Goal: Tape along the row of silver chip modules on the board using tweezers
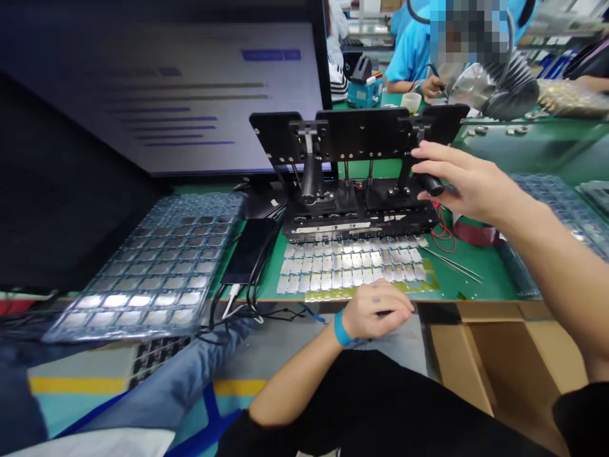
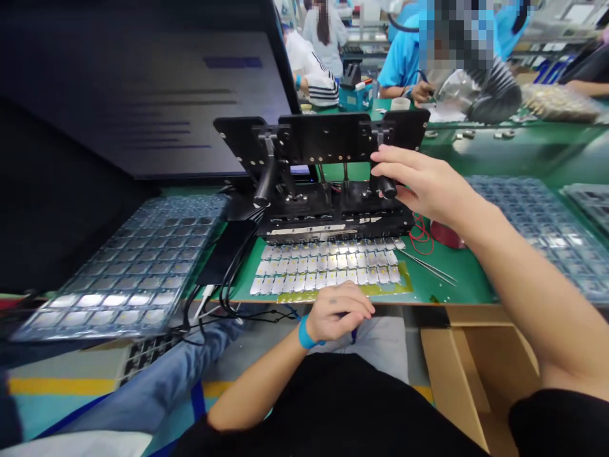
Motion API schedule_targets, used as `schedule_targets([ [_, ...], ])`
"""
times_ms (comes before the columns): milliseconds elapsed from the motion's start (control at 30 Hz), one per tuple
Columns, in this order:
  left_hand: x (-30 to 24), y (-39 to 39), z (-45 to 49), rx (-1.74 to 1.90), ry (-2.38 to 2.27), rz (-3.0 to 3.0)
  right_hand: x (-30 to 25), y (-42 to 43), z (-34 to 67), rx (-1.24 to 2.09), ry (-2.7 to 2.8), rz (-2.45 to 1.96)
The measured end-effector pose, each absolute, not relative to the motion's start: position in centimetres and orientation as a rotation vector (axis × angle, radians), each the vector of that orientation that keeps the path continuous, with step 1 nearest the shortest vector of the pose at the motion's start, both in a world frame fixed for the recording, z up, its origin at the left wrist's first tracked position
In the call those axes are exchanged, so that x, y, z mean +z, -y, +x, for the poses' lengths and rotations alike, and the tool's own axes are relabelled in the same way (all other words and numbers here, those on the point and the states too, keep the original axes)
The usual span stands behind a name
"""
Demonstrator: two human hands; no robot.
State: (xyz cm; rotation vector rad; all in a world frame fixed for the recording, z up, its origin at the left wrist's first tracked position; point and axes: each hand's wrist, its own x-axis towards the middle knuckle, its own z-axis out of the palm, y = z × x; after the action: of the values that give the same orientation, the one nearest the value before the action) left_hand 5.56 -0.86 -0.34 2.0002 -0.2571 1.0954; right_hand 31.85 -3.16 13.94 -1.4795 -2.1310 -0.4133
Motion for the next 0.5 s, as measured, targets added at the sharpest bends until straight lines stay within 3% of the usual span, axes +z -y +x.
schedule_targets([
  [233,2.0,-1.7,5.3,1.044,-0.033,2.21,14.6,1.0,31.5,-0.575,1.752,-1.48],
  [400,4.2,-4.8,7.0,0.897,-0.413,2.488,17.9,-3.8,31.5,-0.246,1.428,-1.525],
  [500,5.2,-6.2,8.9,0.794,-0.634,2.607,16.7,-4.4,32.0,-0.21,1.297,-1.476],
])
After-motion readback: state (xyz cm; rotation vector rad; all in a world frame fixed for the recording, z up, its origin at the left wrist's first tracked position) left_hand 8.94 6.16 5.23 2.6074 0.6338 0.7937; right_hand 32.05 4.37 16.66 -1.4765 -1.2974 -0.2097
